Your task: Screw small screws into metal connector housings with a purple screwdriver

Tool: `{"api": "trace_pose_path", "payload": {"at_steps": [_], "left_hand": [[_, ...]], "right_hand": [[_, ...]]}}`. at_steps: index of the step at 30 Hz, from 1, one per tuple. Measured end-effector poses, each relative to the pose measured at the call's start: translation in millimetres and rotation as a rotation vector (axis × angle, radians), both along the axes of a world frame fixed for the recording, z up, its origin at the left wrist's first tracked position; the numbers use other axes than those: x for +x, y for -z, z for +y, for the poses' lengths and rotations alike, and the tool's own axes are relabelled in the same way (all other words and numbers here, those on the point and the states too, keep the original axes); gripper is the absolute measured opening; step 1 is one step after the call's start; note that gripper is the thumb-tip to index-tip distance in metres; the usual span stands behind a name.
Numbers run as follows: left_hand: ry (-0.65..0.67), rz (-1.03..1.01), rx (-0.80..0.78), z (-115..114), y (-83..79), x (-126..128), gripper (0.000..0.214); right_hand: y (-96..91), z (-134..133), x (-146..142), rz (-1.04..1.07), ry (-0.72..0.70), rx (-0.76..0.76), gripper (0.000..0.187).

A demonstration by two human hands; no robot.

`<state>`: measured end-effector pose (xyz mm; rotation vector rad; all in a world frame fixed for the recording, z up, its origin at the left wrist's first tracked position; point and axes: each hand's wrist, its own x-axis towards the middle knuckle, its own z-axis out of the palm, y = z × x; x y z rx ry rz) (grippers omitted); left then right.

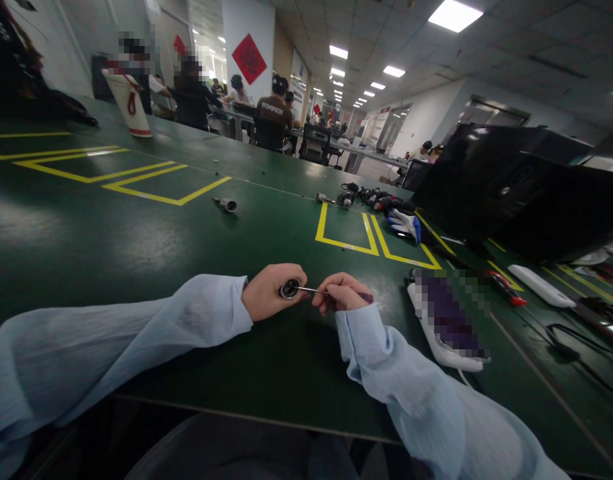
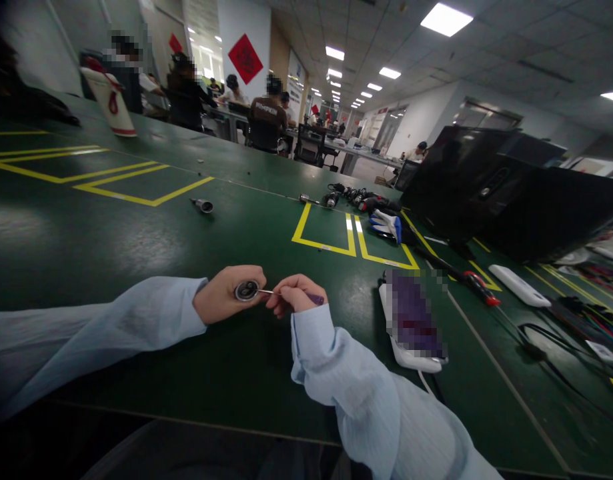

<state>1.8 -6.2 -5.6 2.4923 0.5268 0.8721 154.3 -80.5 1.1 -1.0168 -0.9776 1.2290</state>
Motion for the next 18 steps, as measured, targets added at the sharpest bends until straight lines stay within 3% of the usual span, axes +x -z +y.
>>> {"api": "trace_pose_path", "payload": {"at_steps": [6,13,18], "left_hand": [[0.0,0.065,0.089,0,1.7,-1,0.011],[0.006,-0.006,0.016,1,0.2,-1,0.015],[0.018,-0.022,-0.04,1,-1.0,-1,0.014]], "right_hand": [[1.9,-6,-9,-0.286,0.119,0.158,0.008],[3.8,1,0,0.024,-0.051,-0.01,0.006],[4.5,4,2,0.131,-0.118,-0.036,0.004]]}}
